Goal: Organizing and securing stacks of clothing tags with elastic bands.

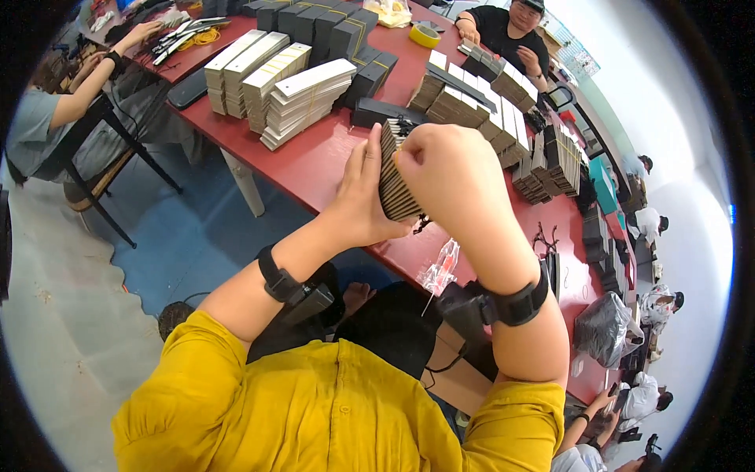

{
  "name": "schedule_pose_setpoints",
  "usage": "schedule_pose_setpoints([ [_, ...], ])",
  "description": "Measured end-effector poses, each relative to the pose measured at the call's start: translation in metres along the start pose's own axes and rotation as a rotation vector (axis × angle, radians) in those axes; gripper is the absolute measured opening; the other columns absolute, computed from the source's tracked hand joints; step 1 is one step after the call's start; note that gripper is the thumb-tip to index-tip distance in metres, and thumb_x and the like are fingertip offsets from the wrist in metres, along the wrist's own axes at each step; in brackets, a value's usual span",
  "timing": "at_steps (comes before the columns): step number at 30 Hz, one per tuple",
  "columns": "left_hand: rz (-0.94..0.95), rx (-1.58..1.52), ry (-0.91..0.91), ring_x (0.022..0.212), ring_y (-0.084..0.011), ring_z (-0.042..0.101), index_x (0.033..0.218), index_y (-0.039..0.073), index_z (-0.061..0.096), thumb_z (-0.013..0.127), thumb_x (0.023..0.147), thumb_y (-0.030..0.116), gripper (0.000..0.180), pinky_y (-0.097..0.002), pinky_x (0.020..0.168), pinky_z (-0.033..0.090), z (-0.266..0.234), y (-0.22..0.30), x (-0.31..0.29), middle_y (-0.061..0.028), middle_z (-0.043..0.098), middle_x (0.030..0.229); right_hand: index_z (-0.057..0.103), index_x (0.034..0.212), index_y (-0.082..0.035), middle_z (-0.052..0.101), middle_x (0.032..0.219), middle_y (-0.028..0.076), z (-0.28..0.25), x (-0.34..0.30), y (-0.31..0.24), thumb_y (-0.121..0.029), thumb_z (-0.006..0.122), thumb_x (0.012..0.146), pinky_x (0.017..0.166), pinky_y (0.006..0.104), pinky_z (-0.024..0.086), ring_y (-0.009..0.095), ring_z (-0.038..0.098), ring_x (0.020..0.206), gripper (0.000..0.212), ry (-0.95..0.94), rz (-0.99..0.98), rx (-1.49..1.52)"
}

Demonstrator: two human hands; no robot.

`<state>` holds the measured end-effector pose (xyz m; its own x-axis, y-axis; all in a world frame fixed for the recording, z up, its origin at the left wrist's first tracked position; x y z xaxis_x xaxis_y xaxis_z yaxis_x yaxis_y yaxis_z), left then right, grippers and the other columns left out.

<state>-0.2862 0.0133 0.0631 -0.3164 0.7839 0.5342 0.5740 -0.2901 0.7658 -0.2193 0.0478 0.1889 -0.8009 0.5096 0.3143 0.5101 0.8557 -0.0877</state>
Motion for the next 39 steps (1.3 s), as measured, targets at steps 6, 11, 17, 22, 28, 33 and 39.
schedule_pose_setpoints([
  [6, -0.019, 0.005, 0.029, 0.121, -0.0421, 0.034, 0.143, 0.005, -0.008, 0.083, 0.051, 0.024, 0.131, -0.0466, 0.1, 0.035, -0.001, -0.004, 0.0, -0.0243, 0.028, 0.128, 0.063, 0.085, 0.005, 0.061, 0.07, -0.001, 0.025, -0.008, 0.046, -0.013, 0.063, 0.085, 0.055, 0.0186, 0.042, 0.002, 0.052, 0.062, 0.018, -0.001, 0.365, 0.74],
  [11, 0.058, -0.012, 0.006, 0.119, -0.0418, 0.031, 0.144, 0.008, -0.002, 0.083, 0.05, 0.023, 0.127, -0.0469, 0.102, 0.032, -0.001, 0.001, 0.002, -0.0228, 0.026, 0.13, 0.062, 0.087, 0.003, 0.059, 0.073, -0.002, 0.033, -0.017, 0.047, -0.012, 0.06, 0.087, 0.058, 0.0174, 0.04, 0.003, 0.05, 0.065, 0.015, 0.02, 0.417, 0.951],
  [17, 0.134, -0.11, 0.065, 0.121, -0.0424, 0.031, 0.144, 0.01, 0.002, 0.084, 0.051, 0.03, 0.126, -0.0474, 0.101, 0.034, -0.001, 0.003, 0.0, -0.0227, 0.023, 0.134, 0.058, 0.088, -0.001, 0.055, 0.075, -0.003, 0.045, -0.022, 0.043, -0.013, 0.057, 0.091, 0.061, 0.0164, 0.038, 0.002, 0.047, 0.067, 0.013, 0.084, 0.412, 1.183],
  [22, 0.18, -0.056, 0.097, 0.122, -0.0432, 0.031, 0.144, 0.012, 0.004, 0.084, 0.051, 0.034, 0.125, -0.0481, 0.101, 0.034, 0.001, 0.002, 0.0, -0.0233, 0.024, 0.135, 0.057, 0.09, -0.002, 0.052, 0.075, -0.004, 0.048, -0.027, 0.046, -0.015, 0.054, 0.093, 0.059, 0.0173, 0.037, 0.003, 0.044, 0.065, 0.013, 0.159, 0.449, 1.208],
  [28, 0.217, -0.069, 0.089, 0.121, -0.0451, 0.032, 0.143, 0.017, 0.013, 0.083, 0.051, 0.033, 0.117, -0.0497, 0.099, 0.035, -0.003, 0.007, 0.001, -0.0243, 0.024, 0.134, 0.056, 0.089, -0.004, 0.049, 0.073, -0.005, 0.05, -0.034, 0.047, -0.017, 0.053, 0.094, 0.054, 0.0169, 0.034, 0.002, 0.041, 0.061, 0.014, 0.174, 0.518, 1.285],
  [33, 0.294, -0.071, 0.089, 0.118, -0.0468, 0.035, 0.135, 0.021, 0.03, 0.082, 0.052, 0.028, 0.099, -0.05, 0.098, 0.036, -0.008, 0.015, 0.005, -0.0257, 0.024, 0.133, 0.056, 0.088, -0.005, 0.048, 0.072, -0.006, 0.046, -0.033, 0.045, -0.017, 0.052, 0.094, 0.052, 0.0166, 0.033, 0.001, 0.04, 0.06, 0.014, 0.163, 0.505, 1.326],
  [39, 0.321, -0.079, 0.104, 0.116, -0.0468, 0.038, 0.128, 0.023, 0.037, 0.081, 0.053, 0.023, 0.087, -0.0487, 0.097, 0.039, -0.011, 0.018, 0.008, -0.0265, 0.026, 0.13, 0.056, 0.085, -0.007, 0.047, 0.067, -0.006, 0.053, -0.04, 0.058, -0.019, 0.055, 0.092, 0.042, 0.0172, 0.027, 0.001, 0.035, 0.048, 0.014, 0.166, 0.628, 1.522],
])
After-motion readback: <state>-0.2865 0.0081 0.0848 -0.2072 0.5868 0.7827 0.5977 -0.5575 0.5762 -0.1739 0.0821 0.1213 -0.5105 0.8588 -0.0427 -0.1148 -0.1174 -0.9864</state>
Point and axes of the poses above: each hand's wrist, its own x-axis towards the middle knuckle, its own z-axis out of the palm, y = z × x, the point moved 6 cm from there along x, towards the middle knuckle
